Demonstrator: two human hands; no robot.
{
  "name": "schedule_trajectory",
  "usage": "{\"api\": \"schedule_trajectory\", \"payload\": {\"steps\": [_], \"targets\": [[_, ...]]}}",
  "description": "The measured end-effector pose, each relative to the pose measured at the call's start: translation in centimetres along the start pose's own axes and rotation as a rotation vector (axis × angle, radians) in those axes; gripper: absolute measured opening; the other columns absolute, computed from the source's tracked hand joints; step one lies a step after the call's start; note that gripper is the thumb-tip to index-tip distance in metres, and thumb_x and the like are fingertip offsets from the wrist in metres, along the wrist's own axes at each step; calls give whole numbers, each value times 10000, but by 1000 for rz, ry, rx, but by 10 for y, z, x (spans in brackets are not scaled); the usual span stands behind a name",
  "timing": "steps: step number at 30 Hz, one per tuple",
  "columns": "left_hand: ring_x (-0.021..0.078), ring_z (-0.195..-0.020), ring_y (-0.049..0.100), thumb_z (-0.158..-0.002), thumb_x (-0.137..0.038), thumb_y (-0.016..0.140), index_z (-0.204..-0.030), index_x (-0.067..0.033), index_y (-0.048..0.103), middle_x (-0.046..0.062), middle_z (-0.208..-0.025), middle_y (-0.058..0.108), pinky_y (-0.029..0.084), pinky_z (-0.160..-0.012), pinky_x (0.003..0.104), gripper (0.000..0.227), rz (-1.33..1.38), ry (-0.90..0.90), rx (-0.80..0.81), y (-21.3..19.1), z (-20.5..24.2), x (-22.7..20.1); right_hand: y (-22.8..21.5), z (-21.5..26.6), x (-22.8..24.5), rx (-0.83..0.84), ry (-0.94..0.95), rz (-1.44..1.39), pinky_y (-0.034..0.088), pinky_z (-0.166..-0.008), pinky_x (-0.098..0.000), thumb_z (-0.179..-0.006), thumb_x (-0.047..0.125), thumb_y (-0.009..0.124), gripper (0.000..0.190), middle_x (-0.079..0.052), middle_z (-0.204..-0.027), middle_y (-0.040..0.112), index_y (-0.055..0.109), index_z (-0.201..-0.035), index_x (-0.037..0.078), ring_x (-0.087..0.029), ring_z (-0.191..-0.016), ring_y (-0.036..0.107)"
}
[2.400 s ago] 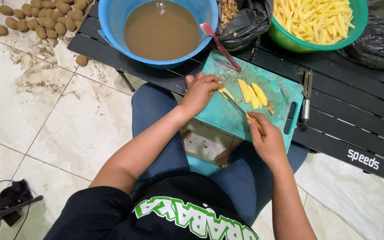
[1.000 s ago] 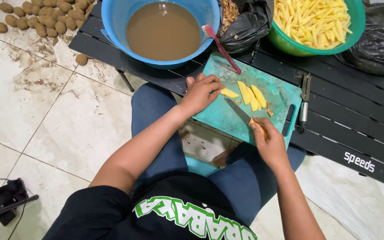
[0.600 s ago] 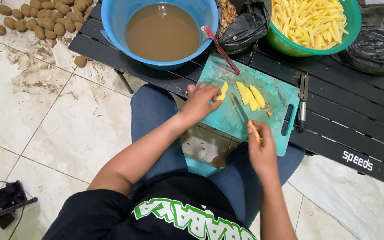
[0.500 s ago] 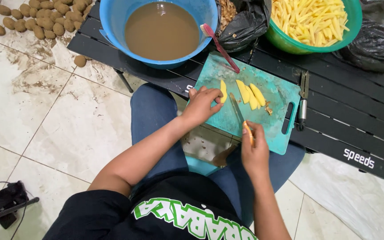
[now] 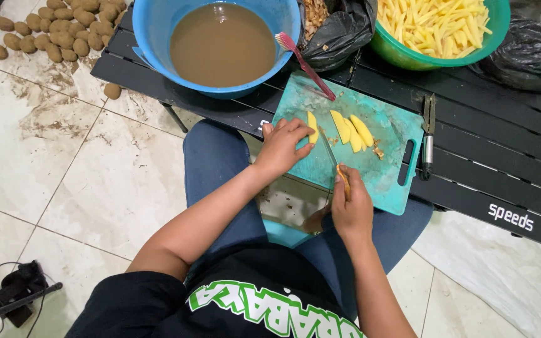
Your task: Cutting potato slices into thin strips and transferring them to a bowl
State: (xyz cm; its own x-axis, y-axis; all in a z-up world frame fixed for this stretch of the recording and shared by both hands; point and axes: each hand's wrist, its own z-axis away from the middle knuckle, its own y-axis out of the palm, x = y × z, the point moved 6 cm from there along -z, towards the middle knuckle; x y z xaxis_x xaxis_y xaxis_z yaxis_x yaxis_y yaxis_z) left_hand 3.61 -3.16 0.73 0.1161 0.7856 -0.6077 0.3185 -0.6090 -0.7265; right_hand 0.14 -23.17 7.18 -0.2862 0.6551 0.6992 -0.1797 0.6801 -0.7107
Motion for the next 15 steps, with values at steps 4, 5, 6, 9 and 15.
{"api": "schedule_trajectory", "payload": {"steps": [4,5,6,9,15], "targets": [[199,-944,536,-920,-355,711,-1150,-223,698,-55,-1081,637,278,-811,395,265,21,6,3,-3,1,-1,-1,0,4,16,3,-1,581,-748,-608,-1118,201,445,308,-269,-1243,666,571,-1348,38,-506,-1061,660],[199,-946,531,-920,-365,706,-1151,-235,693,-62,-1080,631,274,-809,396,265,21,9,0,-2,1,-1,-1,1,4,21,10,-8,580,-753,-608,-1113,208,451,310,-269,-1238,669,574,-1343,40,-518,-1061,655],[198,-948,526,-920,-376,701,-1151,-246,689,-70,-1079,625,269,-808,396,265,20,12,-4,-1,1,0,-1,1,5,27,17,-15,580,-757,-608,-1109,215,457,312,-269,-1233,672,578,-1339,42,-530,-1061,651],[201,-942,526,-914,-382,702,-1146,-251,691,-79,-1074,625,275,-808,409,266,28,9,4,-1,0,0,1,0,2,25,0,19,557,-753,-649,-1091,224,484,289,-281,-1252,661,568,-1319,67,-552,-1074,630],[210,-940,535,-913,-389,700,-1141,-258,698,-76,-1089,639,284,-808,415,263,17,11,6,1,-1,2,1,4,11,13,34,25,522,-802,-689,-1084,241,471,291,-301,-1238,658,576,-1303,80,-575,-1075,615]]}}
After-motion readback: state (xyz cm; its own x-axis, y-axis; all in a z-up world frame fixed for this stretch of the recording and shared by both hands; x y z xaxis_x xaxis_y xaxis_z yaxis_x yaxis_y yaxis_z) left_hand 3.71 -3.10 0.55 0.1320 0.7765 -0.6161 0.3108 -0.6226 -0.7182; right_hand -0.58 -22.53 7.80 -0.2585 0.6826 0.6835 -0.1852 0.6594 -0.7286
